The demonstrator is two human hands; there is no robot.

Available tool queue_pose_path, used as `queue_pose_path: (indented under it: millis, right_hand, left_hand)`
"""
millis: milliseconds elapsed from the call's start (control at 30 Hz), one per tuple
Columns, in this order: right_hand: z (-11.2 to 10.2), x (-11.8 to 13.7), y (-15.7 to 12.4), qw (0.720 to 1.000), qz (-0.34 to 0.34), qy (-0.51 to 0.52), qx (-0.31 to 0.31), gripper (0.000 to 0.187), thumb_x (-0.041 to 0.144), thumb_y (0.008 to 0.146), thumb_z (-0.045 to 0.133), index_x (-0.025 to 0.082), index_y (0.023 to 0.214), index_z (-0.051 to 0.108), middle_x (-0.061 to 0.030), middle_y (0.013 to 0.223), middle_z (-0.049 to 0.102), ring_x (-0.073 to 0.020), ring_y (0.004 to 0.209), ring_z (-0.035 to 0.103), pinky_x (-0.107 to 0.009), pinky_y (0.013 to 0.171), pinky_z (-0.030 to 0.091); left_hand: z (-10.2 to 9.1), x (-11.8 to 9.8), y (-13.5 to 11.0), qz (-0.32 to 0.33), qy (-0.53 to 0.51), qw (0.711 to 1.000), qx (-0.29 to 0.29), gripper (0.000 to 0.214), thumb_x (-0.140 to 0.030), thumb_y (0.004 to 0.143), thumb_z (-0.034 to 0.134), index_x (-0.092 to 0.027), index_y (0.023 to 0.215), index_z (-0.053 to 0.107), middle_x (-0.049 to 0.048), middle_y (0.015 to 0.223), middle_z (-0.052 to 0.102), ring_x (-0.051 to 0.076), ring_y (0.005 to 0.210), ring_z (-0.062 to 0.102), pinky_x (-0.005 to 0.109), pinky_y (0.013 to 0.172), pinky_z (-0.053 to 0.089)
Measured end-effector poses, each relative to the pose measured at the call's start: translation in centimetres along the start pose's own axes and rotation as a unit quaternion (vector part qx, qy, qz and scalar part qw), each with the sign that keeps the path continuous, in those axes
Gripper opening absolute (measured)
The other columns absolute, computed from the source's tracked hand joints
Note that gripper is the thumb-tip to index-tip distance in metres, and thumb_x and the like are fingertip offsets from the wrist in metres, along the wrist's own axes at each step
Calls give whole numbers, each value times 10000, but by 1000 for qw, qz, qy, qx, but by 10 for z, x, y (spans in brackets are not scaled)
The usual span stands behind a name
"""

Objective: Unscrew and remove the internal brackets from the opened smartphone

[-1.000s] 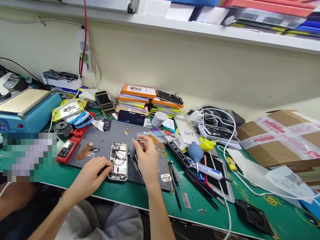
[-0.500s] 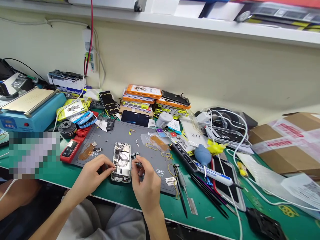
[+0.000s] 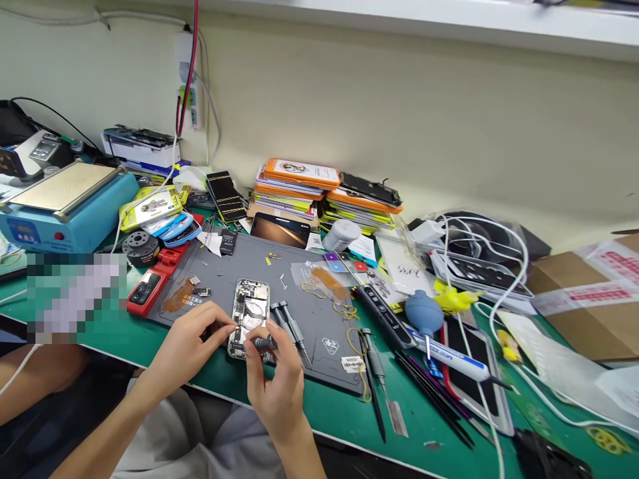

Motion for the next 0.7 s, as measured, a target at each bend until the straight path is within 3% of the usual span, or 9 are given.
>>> queue_pose_path:
  millis: [467,700]
  right_hand:
    - [2,0,-1,999,-20,-21,37,584,108,1139,599,242,1676,413,-92,1141,739,-186,934,814,-276,745,713]
    - [1,0,3,997,-48,-40,51,677,104,1060,748,314,1644,476,-45,1097,764,-174,831,779,-262,701,679]
  left_hand:
    - [-2,-3,1,-8,11,1000,-19,208,-279,1130,557,-236,954,660,-7,910,730,178,781,641,295,717,460]
    - [0,-2,-1,6,22,999,-24,194,-250,1122,566,-233,949,652,-15,899,717,176,803,660,288,717,452]
Point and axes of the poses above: each hand's wrist, its own y-axis towards the middle knuckle, its own z-axis out of the palm, x = y × z, the point moved 3 cm from there along y, towards the middle knuckle
